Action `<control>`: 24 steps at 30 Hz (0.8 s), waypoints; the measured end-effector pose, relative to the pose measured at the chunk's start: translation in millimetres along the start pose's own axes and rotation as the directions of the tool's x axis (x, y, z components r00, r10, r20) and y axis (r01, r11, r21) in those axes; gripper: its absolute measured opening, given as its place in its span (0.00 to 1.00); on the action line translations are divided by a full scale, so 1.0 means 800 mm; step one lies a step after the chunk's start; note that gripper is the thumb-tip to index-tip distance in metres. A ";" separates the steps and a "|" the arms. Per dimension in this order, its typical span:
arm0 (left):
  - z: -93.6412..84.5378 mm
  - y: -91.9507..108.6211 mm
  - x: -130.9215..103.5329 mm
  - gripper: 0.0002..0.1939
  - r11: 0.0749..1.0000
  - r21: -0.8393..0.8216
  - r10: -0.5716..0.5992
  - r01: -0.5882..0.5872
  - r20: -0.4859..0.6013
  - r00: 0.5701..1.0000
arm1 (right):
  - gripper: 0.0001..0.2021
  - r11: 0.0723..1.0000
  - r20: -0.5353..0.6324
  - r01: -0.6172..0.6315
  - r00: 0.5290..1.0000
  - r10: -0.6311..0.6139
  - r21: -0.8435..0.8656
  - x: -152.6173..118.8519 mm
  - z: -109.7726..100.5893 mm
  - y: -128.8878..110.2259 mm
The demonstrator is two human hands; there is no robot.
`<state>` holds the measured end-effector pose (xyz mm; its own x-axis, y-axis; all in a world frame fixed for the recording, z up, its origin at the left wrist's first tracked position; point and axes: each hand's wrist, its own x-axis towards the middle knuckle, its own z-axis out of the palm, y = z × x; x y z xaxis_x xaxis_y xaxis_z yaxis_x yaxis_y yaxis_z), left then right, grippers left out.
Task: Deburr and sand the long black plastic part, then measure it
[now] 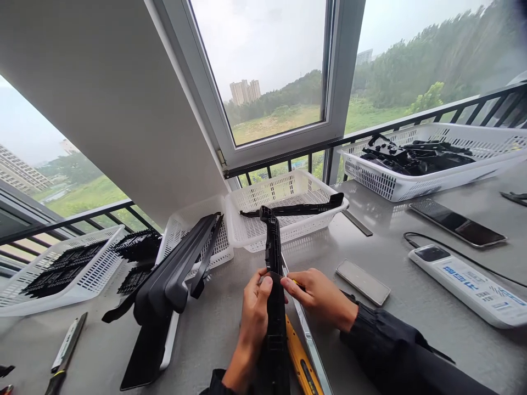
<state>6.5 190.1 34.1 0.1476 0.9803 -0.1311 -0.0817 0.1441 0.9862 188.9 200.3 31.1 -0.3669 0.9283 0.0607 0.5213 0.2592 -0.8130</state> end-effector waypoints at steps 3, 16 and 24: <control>0.001 0.001 0.002 0.37 1.000 0.008 -0.025 0.025 -0.009 1.000 | 0.36 1.000 -0.033 -0.019 0.999 0.019 -0.023 0.002 0.003 0.001; -0.002 -0.006 -0.005 0.36 0.999 0.001 0.040 -0.040 0.059 0.997 | 0.31 0.995 -0.190 -0.097 0.977 0.094 -0.006 0.003 -0.004 0.015; 0.003 0.001 -0.009 0.33 1.000 0.001 0.007 -0.007 0.069 0.998 | 0.34 0.999 -0.222 -0.039 0.974 0.042 0.015 0.003 0.009 0.013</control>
<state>7.6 182.6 36.0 0.2147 0.9696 -0.1173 -0.0821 0.1376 0.9871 187.6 203.4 18.9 -0.1645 0.9743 0.1540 0.5240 0.2186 -0.8232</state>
